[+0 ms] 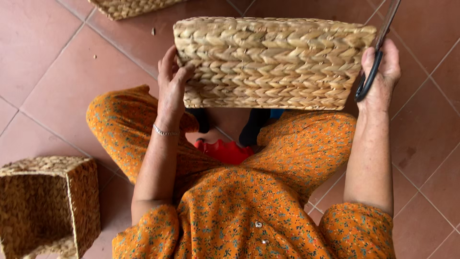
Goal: The person trims the edges of a woven basket using shears. They rotate the basket to cut along the rim and sides, removing excess material to create a clean finish.
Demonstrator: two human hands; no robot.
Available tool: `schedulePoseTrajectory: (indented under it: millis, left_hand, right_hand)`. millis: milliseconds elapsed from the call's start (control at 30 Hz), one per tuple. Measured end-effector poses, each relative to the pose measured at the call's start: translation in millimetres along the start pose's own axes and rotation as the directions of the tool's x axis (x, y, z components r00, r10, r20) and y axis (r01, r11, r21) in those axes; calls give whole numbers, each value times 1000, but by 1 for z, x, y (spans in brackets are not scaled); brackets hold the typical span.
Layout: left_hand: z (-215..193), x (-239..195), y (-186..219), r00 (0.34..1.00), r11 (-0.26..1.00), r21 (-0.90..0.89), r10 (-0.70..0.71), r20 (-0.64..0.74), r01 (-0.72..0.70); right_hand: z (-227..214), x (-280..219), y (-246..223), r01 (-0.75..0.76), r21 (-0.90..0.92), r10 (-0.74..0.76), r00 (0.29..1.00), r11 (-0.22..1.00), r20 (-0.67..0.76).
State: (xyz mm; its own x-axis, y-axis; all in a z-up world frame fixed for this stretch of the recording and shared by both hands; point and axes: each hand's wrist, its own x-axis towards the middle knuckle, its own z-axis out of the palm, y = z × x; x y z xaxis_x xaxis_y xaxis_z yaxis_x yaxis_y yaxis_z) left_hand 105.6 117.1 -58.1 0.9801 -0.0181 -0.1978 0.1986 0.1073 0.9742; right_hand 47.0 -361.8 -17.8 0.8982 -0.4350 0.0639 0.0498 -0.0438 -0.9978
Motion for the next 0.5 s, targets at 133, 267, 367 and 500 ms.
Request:
schedulePoseTrajectory:
  millis: [133,267,367,500]
  left_hand:
    - [-8,16,-9,997,991,111,-72,27,68]
    - [-7,31,-30,981,981,42,-189,48,187]
    - [-6,32,-47,992,993,-1,-117,55,117]
    - [-11,31,-75,997,999,-3,34,73,-34]
  right_hand:
    - [-1,11,36,-24,14,24,1000,1000,-7]
    - [-1,22,70,-57,49,58,998,997,-12]
    - [-8,30,86,-119,-2,119,992,993,-52]
    - [-20,49,95,-82,-90,78,996,993,-53]
